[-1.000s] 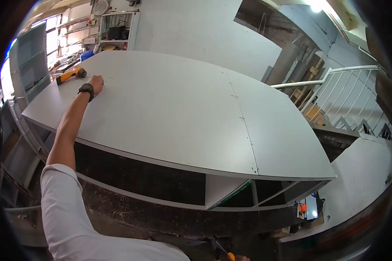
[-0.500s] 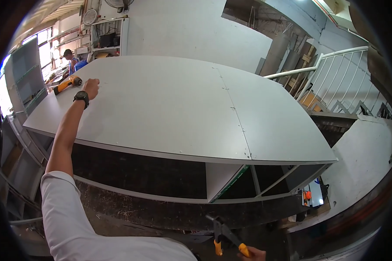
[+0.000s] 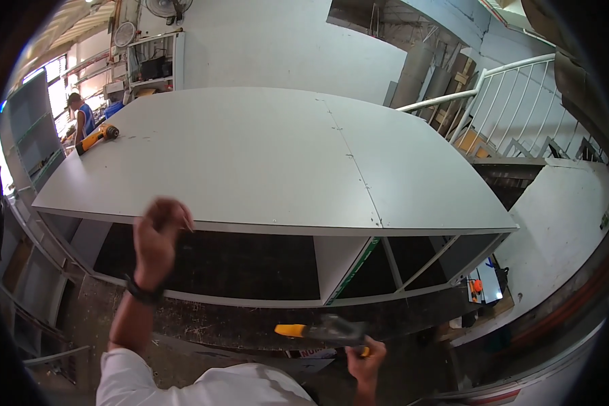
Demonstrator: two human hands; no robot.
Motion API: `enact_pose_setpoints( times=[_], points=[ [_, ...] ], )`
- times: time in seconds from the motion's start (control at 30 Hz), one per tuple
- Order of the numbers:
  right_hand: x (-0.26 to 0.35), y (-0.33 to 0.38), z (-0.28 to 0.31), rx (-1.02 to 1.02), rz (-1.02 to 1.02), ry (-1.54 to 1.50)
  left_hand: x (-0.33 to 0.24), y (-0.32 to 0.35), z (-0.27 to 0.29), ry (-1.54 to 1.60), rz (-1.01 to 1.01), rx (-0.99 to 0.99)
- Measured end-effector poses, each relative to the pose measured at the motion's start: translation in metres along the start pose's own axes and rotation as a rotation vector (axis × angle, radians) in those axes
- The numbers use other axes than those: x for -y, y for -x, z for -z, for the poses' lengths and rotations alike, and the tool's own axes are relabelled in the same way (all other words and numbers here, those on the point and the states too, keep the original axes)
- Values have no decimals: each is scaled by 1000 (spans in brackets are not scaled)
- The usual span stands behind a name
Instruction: Handling and assembling large aluminum composite panels onto a metal frame in a workshop environment.
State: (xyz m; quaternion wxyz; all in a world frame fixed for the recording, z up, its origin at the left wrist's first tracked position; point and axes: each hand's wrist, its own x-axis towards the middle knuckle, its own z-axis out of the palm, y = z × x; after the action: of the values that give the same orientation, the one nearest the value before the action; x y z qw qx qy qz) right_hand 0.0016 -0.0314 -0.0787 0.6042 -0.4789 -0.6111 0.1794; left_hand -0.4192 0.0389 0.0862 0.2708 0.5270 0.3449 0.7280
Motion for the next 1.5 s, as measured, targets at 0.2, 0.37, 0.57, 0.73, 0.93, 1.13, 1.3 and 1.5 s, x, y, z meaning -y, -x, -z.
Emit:
enact_pose_setpoints(
  times=[0.2, 0.37, 0.57, 0.73, 0.93, 1.13, 1.3, 1.5],
  points=[
    [1, 14, -77, 417, -121, -99, 19, 72, -56, 442, 245, 74],
    [-6, 26, -108, 391, -307, -399, 19, 78, -76, 638, 309, 52],
    [-29, 30, -103, 396, -435, -613, 28, 86, -88, 632, 324, 93],
    [-48, 27, -88, 391, -462, -667, 34, 92, -113, 579, 310, 92],
    [-63, 13, -59, 423, -453, -629, 41, 102, -161, 486, 289, 79],
    [-93, -13, -18, 500, -440, -723, 55, 114, -227, 371, 209, 70],
    [-131, -31, 18, 522, -508, -958, 75, 121, -284, 240, 196, 163],
    [-179, -61, 61, 713, -571, -1004, 97, 130, -335, 16, 321, 621]
  ],
)
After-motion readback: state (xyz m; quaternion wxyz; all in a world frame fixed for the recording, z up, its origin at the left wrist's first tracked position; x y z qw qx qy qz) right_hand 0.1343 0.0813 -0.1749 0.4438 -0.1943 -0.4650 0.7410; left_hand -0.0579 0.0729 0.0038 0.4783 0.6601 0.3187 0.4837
